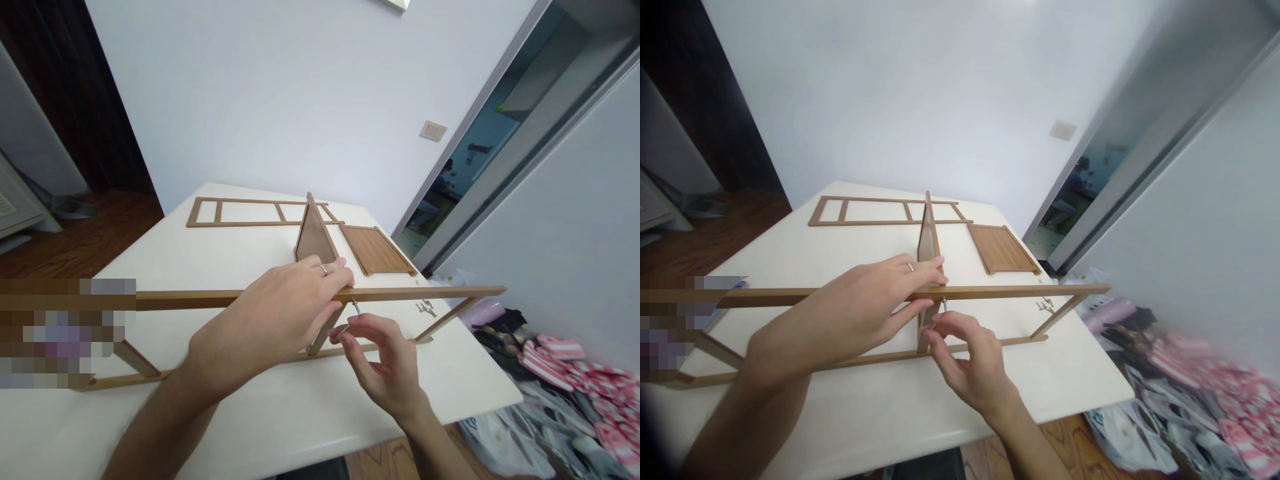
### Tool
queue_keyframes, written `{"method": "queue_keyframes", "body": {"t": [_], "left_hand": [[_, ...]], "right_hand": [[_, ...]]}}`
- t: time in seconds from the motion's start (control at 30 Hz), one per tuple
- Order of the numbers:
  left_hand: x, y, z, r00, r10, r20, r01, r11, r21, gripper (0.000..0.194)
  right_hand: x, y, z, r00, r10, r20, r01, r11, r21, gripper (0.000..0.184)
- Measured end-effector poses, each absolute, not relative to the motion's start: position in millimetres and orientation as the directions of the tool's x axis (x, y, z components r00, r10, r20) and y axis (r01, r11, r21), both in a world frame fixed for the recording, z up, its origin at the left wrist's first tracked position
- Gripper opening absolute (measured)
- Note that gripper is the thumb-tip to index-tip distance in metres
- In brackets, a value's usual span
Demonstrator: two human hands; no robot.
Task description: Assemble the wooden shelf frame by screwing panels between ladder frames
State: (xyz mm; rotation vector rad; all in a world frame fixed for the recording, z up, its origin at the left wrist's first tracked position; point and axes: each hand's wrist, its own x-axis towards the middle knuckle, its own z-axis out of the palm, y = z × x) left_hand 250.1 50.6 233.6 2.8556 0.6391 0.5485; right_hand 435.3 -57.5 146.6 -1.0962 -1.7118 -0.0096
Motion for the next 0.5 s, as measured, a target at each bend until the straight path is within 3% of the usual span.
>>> {"method": "queue_keyframes", "body": {"t": [0.17, 0.5], "left_hand": [[250.5, 49.5, 236.9, 0.847, 0.438, 0.300, 0.377, -0.894, 0.242, 0.027], [249.9, 50.8, 237.4, 0.852, 0.416, 0.319, 0.363, -0.907, 0.214, 0.026]], "right_hand": [[433.3, -60.2, 151.2, -0.040, 0.657, 0.753, 0.649, 0.590, -0.480, 0.047], [430.1, -52.2, 155.5, -0.066, 0.534, 0.843, 0.799, 0.535, -0.276, 0.037]]}}
